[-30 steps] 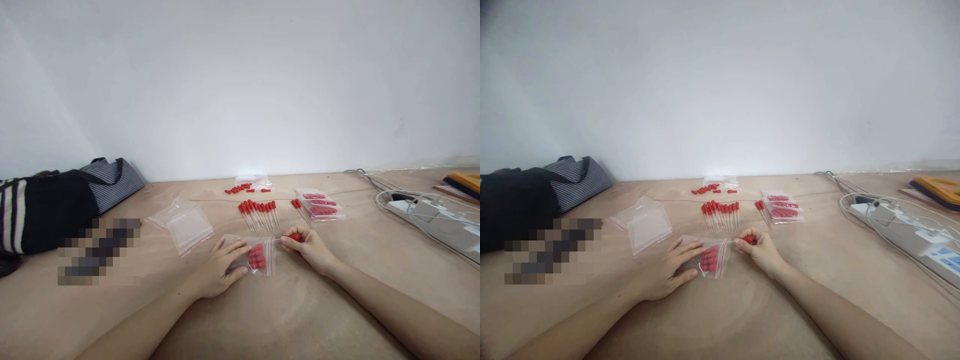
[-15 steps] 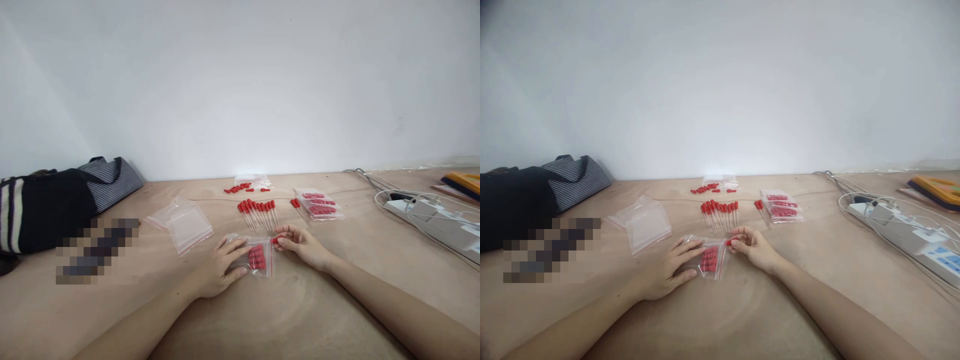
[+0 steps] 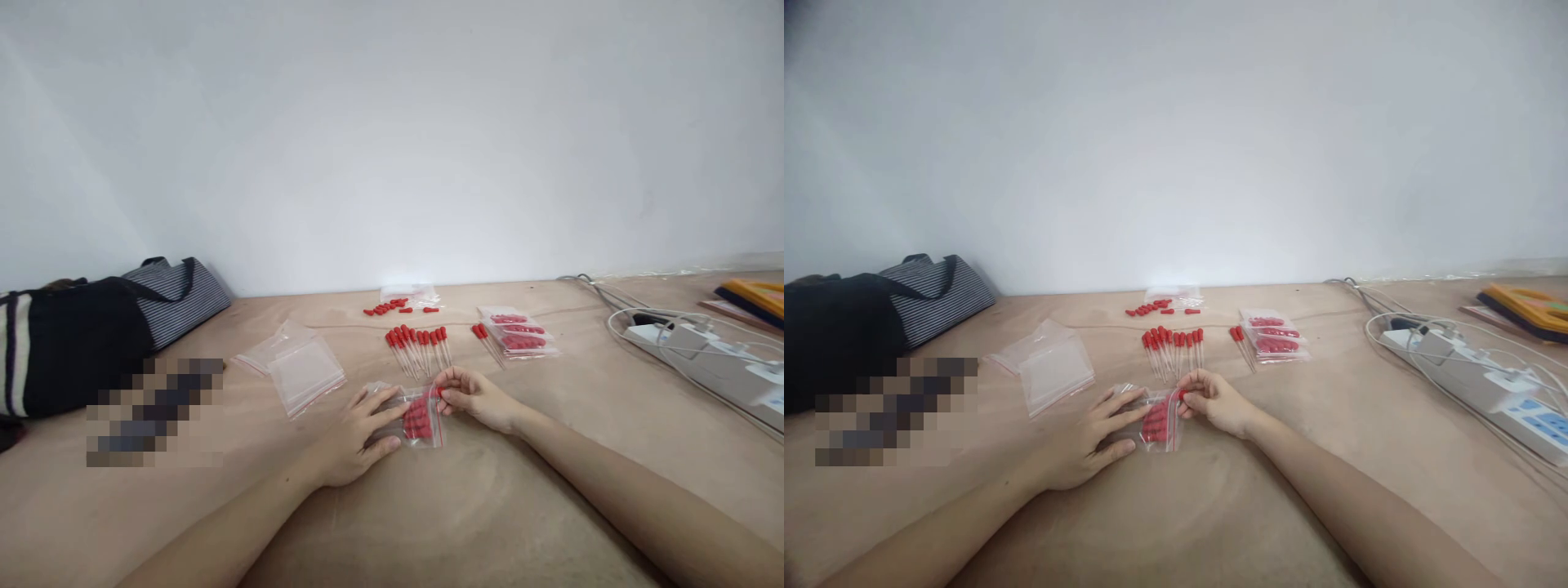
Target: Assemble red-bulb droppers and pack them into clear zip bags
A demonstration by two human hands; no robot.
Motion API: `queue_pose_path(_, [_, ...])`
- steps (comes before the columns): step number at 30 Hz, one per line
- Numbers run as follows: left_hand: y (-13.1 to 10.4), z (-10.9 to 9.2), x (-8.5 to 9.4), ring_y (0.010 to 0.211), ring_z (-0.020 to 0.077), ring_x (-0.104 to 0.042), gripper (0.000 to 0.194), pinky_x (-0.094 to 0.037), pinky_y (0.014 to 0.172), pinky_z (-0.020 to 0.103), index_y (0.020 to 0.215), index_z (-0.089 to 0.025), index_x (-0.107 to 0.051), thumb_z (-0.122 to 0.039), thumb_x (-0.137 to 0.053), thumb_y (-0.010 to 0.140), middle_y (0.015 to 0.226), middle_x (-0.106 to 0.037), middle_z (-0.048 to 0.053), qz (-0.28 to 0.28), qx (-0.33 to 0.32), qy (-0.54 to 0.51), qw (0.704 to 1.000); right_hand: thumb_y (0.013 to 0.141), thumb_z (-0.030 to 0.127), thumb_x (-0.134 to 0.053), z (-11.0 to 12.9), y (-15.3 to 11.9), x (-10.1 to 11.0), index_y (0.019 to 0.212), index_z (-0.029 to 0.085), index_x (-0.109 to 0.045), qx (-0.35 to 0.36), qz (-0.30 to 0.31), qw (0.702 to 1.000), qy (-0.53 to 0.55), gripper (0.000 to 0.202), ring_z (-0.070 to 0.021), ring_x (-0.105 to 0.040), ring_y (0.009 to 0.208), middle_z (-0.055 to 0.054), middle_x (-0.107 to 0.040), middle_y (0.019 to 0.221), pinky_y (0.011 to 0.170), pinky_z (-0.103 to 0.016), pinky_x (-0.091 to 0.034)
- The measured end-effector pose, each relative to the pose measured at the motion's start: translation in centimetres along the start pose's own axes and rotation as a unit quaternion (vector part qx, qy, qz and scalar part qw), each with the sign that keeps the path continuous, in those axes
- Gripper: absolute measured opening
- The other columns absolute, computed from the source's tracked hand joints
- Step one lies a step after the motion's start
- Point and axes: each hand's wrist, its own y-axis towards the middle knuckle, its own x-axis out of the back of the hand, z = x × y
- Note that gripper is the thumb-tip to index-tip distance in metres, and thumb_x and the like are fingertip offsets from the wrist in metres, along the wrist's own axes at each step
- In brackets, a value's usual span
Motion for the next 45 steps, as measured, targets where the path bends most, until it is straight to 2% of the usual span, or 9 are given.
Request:
queue_pose_path(4, [0.0,0.1,0.0,0.127,0.0248,-0.025,0.042,-0.017,0.103,0.051,0.129,-0.03,-0.036,-0.035,-0.04,0.087,0.14,-0.028,0.005,0.002,-0.003,-0.003,1.0,0.062,0.031,-0.07,0.1,0.1,0.5,0.103,0.019,-0.051,-0.003,0.053,0.999,-0.002,0.046,-0.0091,-0.06,0.062,0.005,-0.059,0.068,0.061,-0.023,-0.047])
queue_pose_path(8, [-0.1,0.0,0.0,0.127,0.0241,-0.026,0.042,-0.017,0.103,0.051,0.129,-0.031,-0.036,-0.032,-0.041,0.087,0.14,-0.028,0.006,0.005,-0.012,-0.008,1.0,0.062,0.032,-0.07,0.4,-0.2,0.9,0.097,0.016,-0.058,-0.035,0.085,0.996,-0.017,0.04,-0.0089,-0.06,0.065,0.002,-0.063,0.071,0.066,-0.024,-0.049])
queue_pose_path(13, [-0.1,0.1,-0.1,0.127,0.0258,-0.025,0.042,-0.023,0.1,0.05,0.128,-0.032,-0.036,-0.033,-0.042,0.087,0.139,-0.028,0.007,0.0,-0.02,-0.018,1.0,0.063,0.039,-0.068,0.5,-0.4,0.7,0.085,0.013,-0.061,-0.065,0.036,0.996,-0.045,0.035,-0.009,-0.061,0.061,-0.001,-0.065,0.068,0.062,-0.023,-0.05])
queue_pose_path(19, [-0.1,0.3,-0.4,0.123,0.0257,-0.03,0.041,-0.026,0.1,0.048,0.126,-0.036,-0.039,-0.032,-0.045,0.085,0.135,-0.034,0.004,-0.026,-0.036,-0.024,0.999,0.057,0.037,-0.073,0.0,-0.1,0.4,0.081,0.014,-0.059,-0.041,-0.018,0.998,-0.048,0.036,-0.0093,-0.06,0.055,0.001,-0.063,0.062,0.057,-0.023,-0.05])
queue_pose_path(26, [-0.1,0.4,-0.4,0.123,0.0246,-0.03,0.042,-0.027,0.1,0.046,0.127,-0.035,-0.038,-0.028,-0.045,0.085,0.135,-0.033,0.004,-0.035,-0.056,-0.027,0.997,0.054,0.036,-0.074,0.1,-0.2,0.1,0.074,0.015,-0.053,-0.015,-0.006,0.998,-0.059,0.036,-0.01,-0.059,0.052,0.004,-0.06,0.056,0.052,-0.023,-0.049])
queue_pose_path(31, [-0.1,0.2,-0.3,0.122,0.0248,-0.03,0.038,-0.028,0.1,0.047,0.122,-0.038,-0.044,-0.028,-0.046,0.085,0.135,-0.032,0.002,-0.029,-0.051,-0.026,0.998,0.058,0.041,-0.07,-0.5,-0.1,-0.3,0.074,0.017,-0.048,-0.001,-0.048,0.994,-0.097,0.036,-0.01,-0.057,0.044,0.005,-0.057,0.049,0.045,-0.022,-0.047])
queue_pose_path(35, [-0.1,0.1,-0.3,0.123,0.0243,-0.03,0.038,-0.026,0.1,0.048,0.121,-0.038,-0.044,-0.027,-0.046,0.086,0.135,-0.032,0.002,-0.016,-0.049,-0.017,0.999,0.061,0.04,-0.067,-1.0,0.1,-0.6,0.085,0.017,-0.052,-0.001,-0.101,0.986,-0.135,0.037,-0.0093,-0.053,0.038,0.008,-0.052,0.045,0.039,-0.02,-0.043])
queue_pose_path(39, [-0.1,0.2,-0.3,0.124,0.0249,-0.029,0.037,-0.024,0.101,0.049,0.122,-0.037,-0.044,-0.028,-0.044,0.086,0.135,-0.032,0.003,-0.012,-0.048,-0.021,0.999,0.062,0.039,-0.067,-0.6,0.0,-0.4,0.085,0.017,-0.06,-0.016,-0.046,0.988,-0.145,0.032,-0.0072,-0.052,0.04,0.006,-0.055,0.049,0.04,-0.019,-0.042])
queue_pose_path(45, [-0.2,0.0,-0.2,0.123,0.0233,-0.032,0.045,-0.027,0.102,0.043,0.126,-0.023,-0.036,-0.035,-0.046,0.084,0.134,-0.035,0.008,-0.02,-0.001,-0.057,0.998,0.06,0.034,-0.07,1.2,-1.0,1.0,0.082,0.015,-0.061,-0.056,0.082,0.983,-0.155,0.03,-0.007,-0.052,0.045,0.004,-0.058,0.053,0.044,-0.018,-0.043])
